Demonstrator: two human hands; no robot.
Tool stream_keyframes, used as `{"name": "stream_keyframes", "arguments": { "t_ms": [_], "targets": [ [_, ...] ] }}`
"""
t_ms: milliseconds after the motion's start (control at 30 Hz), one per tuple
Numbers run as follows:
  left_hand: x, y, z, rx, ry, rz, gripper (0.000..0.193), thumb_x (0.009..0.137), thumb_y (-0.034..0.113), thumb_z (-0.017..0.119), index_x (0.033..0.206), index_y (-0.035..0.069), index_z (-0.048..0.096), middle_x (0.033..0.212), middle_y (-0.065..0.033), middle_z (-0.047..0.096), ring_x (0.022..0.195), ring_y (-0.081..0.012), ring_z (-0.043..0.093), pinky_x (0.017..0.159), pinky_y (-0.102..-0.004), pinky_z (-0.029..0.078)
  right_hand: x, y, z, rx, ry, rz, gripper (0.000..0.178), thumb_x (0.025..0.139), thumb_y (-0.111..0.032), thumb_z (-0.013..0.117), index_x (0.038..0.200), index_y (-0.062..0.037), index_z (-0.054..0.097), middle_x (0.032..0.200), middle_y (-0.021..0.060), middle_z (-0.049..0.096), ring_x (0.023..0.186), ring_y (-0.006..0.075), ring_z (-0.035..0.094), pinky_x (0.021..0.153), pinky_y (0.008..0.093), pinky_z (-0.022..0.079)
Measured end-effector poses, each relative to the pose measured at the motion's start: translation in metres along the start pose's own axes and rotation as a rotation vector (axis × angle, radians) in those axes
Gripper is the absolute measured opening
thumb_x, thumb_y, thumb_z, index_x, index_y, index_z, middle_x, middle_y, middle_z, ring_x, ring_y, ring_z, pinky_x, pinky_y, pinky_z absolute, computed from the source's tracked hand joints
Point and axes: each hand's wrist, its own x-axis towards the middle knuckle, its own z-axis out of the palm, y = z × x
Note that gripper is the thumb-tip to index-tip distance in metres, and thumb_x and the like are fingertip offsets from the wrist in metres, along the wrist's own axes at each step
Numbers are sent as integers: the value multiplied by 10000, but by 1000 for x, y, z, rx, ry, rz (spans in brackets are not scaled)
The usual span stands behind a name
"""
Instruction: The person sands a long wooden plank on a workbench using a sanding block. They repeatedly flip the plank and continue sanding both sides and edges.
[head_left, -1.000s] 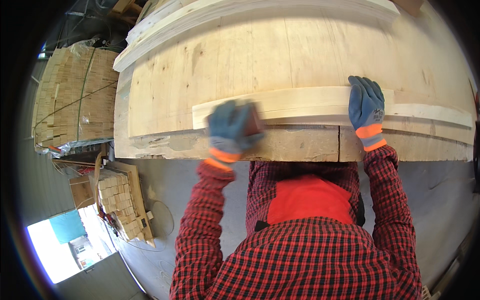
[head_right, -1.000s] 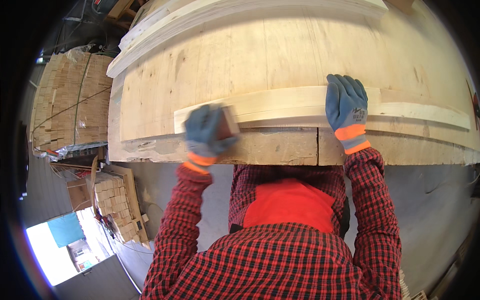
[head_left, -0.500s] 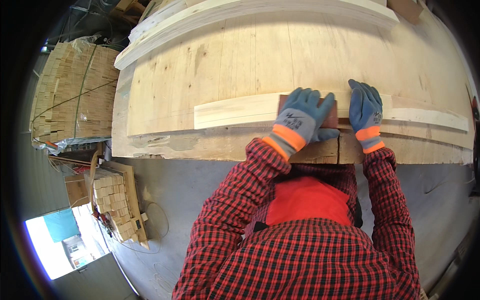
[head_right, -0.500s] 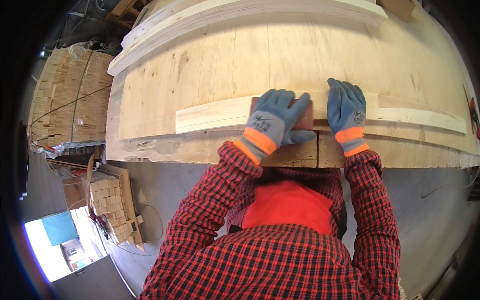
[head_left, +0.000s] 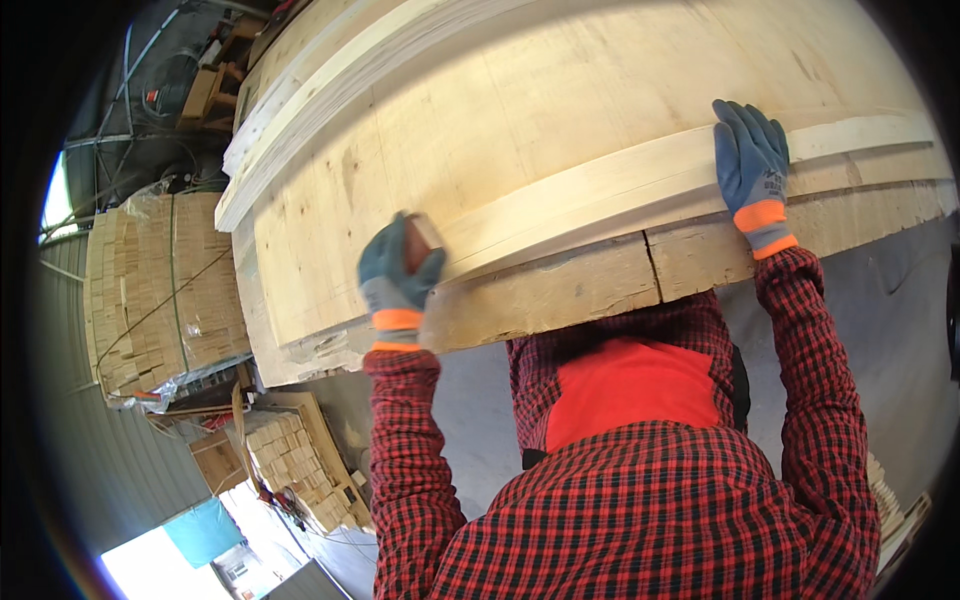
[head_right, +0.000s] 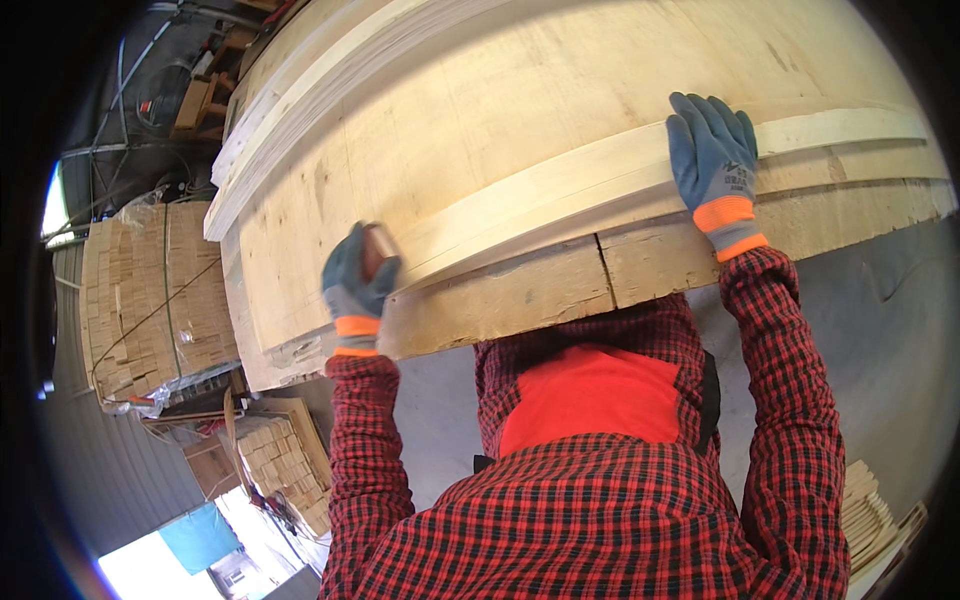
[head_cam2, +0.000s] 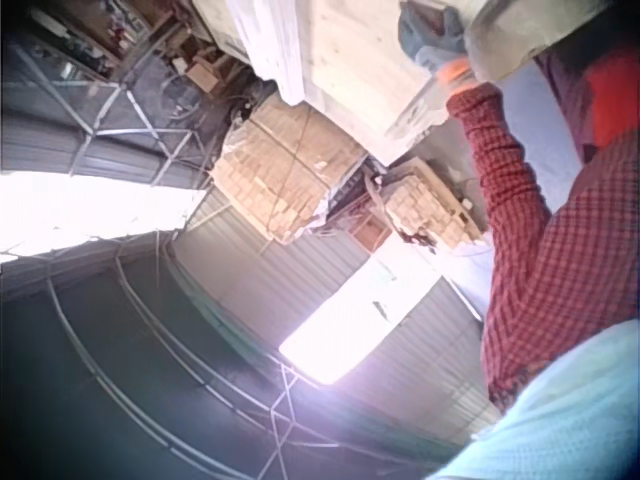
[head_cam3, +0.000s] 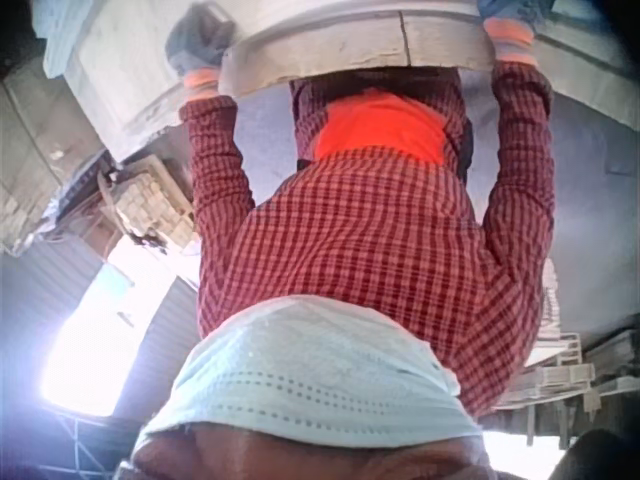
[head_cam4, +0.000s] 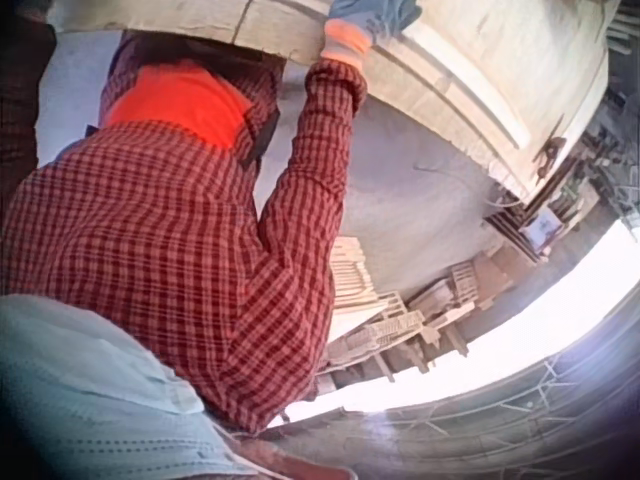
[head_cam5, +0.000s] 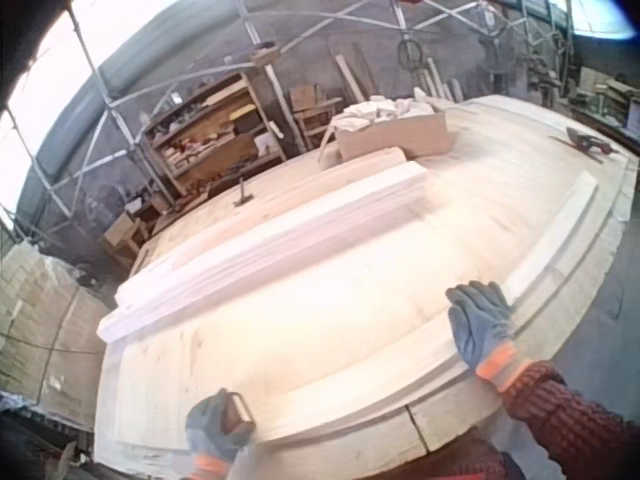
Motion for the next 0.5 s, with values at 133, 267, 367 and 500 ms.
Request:
{"name": "stream_keyframes", "arguments": {
  "t_ms": [133,267,367,500],
  "targets": [
    [68,142,60,-160,-129,290,763,767,465,887,1386,63,696,1225,-222,737,1135,-432,684,1024,-533,533,5,-1,-3,61,31,4,363,1106,-327,569,1339,-114,747,1322,125,757,1287,354,652,1186,527,413],
    [110,244,98,-325,-159,475,879,778,701,807,1380,76,663,1150,-198,705,1122,-409,661,1023,-503,515,8,3,-4,158,33,-11,352,1133,-229,503,1327,-46,733,1334,154,747,1263,384,658,1141,489,459],
    [96,203,89,-295,-136,394,800,780,595,856,1365,77,686,1174,-193,729,1125,-416,677,1027,-514,527,6,4,-2,183,47,-34,351,1130,-245,507,1313,-60,743,1326,139,756,1258,368,670,1152,494,444],
    [38,51,39,-66,-8,122,664,802,320,876,1382,47,705,1264,-204,752,1154,-417,705,1052,-513,549,4,3,0,161,78,3,334,1111,-273,561,1316,-93,752,1309,126,765,1256,360,675,1169,513,432]
  ]
}}
